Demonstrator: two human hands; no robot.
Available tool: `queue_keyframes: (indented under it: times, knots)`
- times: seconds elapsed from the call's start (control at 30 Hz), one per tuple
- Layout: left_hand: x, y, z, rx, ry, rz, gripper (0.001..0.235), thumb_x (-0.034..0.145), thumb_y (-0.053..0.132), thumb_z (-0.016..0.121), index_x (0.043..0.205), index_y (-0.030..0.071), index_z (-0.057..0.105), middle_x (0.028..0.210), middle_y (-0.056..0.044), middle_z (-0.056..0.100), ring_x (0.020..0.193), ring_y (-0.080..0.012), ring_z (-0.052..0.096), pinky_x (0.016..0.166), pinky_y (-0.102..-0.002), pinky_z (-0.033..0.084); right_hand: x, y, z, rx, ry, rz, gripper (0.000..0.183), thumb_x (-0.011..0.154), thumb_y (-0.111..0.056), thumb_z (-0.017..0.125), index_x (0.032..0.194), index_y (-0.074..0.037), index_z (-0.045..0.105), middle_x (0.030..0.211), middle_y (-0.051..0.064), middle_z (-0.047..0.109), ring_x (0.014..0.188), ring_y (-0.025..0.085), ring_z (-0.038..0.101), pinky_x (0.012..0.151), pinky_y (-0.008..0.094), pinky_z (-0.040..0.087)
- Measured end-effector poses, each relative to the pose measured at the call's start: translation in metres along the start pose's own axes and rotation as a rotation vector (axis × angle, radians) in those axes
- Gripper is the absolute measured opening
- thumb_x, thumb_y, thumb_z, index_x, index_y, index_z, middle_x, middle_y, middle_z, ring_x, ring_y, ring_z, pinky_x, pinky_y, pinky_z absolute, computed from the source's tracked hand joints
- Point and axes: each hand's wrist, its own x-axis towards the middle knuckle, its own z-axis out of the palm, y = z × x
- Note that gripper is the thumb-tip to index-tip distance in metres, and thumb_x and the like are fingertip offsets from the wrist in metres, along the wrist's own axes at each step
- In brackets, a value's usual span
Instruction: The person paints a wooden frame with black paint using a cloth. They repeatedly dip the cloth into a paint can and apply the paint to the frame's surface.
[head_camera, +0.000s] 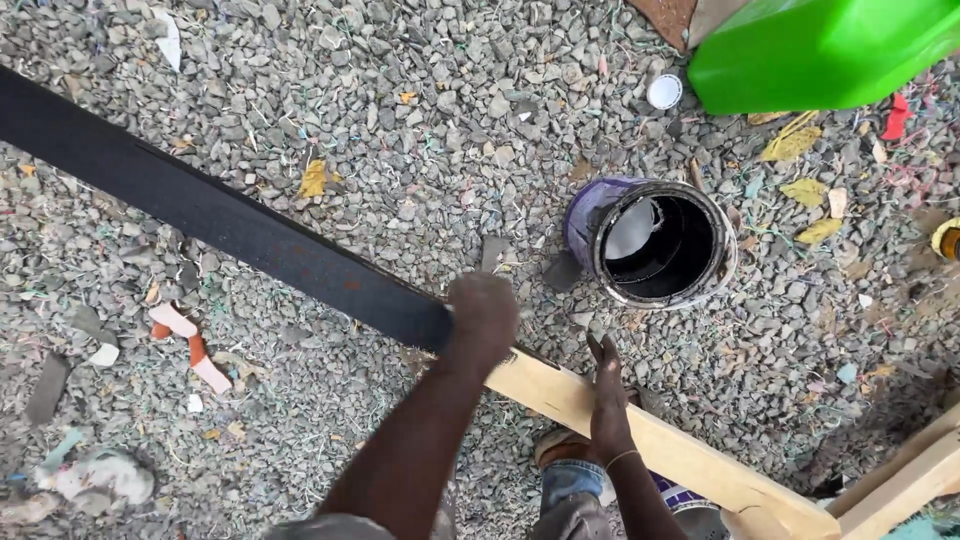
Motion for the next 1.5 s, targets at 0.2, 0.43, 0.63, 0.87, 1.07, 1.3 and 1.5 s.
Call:
queue_keyframes:
  times: [0.2, 0.43, 0.63, 0.87, 1.07, 1.3, 1.5]
  knots:
    - [-0.05, 0.072, -0.04, -0.788, 0.065, 0.194, 0.035, 0.09, 0.022, 0.063, 0.124, 0.014, 0.063, 0.104, -0.018, 0.07, 0.098, -0.0413, 0.074, 0.074, -0.056, 0.061, 0.067, 0.055, -0.047, 0.776, 0.332, 0.115, 0.08, 0.1, -0.072, 0.015, 0.153, -0.017, 0.039, 0.15, 0.008, 0.052, 0.137, 0.029, 0.053, 0.115, 0.041, 0.031]
    - [-0.007, 0.117, -0.082, -0.724, 0.534, 0.422, 0.044, 0.085, -0.001, 0.067, 0.128, 0.006, 0.064, 0.111, -0.025, 0.066, 0.098, -0.0382, 0.071, 0.077, -0.049, 0.062, 0.089, 0.006, -0.06, 0.623, 0.555, -0.003, 0.054, 0.105, -0.037, 0.054, 0.15, -0.009, 0.043, 0.142, 0.018, 0.054, 0.109, 0.031, 0.07, 0.09, 0.042, 0.056]
    - [0.101, 0.174, -0.032, -0.037, 0.971, 0.259, 0.016, 0.08, 0.015, 0.068, 0.095, 0.013, 0.073, 0.089, -0.013, 0.067, 0.077, -0.0249, 0.073, 0.056, -0.034, 0.061, 0.122, 0.051, -0.059, 0.963, 0.487, 0.205, 0.041, 0.105, -0.041, 0.05, 0.138, -0.018, 0.04, 0.132, 0.01, 0.064, 0.097, 0.03, 0.074, 0.084, 0.043, 0.057]
    - [0.039, 0.153, -0.066, -0.473, 0.398, 0.22, 0.034, 0.082, 0.026, 0.055, 0.099, 0.004, 0.075, 0.09, -0.024, 0.07, 0.087, -0.0444, 0.074, 0.077, -0.054, 0.059, 0.077, 0.051, -0.052, 0.742, 0.25, 0.301, 0.058, 0.103, -0.043, 0.052, 0.146, -0.006, 0.039, 0.13, 0.014, 0.066, 0.099, 0.028, 0.073, 0.08, 0.035, 0.056]
    - [-0.031, 0.082, -0.106, -0.492, 0.056, 0.226, 0.045, 0.098, 0.035, 0.052, 0.124, 0.002, 0.067, 0.111, -0.025, 0.069, 0.112, -0.0421, 0.066, 0.102, -0.053, 0.05, 0.048, 0.068, -0.038, 0.359, 0.07, 0.329, 0.045, 0.104, -0.043, 0.051, 0.137, -0.013, 0.05, 0.127, 0.008, 0.071, 0.113, 0.022, 0.069, 0.097, 0.037, 0.05]
    - [-0.021, -0.058, -0.057, -0.511, 0.147, -0.098, 0.055, 0.096, 0.026, 0.061, 0.145, 0.001, 0.056, 0.129, -0.029, 0.065, 0.125, -0.0514, 0.057, 0.104, -0.063, 0.047, 0.031, 0.017, -0.009, -0.171, -0.065, 0.256, 0.054, 0.103, -0.058, 0.036, 0.145, -0.027, 0.05, 0.139, 0.0, 0.067, 0.135, 0.032, 0.056, 0.116, 0.05, 0.039]
    - [-0.009, -0.048, -0.016, -0.19, -0.01, 0.034, 0.025, 0.095, 0.021, 0.059, 0.087, 0.008, 0.079, 0.068, -0.011, 0.072, 0.07, -0.0307, 0.076, 0.065, -0.044, 0.064, 0.028, 0.012, 0.011, -0.393, 0.067, 0.295, 0.056, 0.099, -0.069, 0.024, 0.13, -0.034, 0.055, 0.123, -0.007, 0.075, 0.125, 0.029, 0.063, 0.116, 0.046, 0.039]
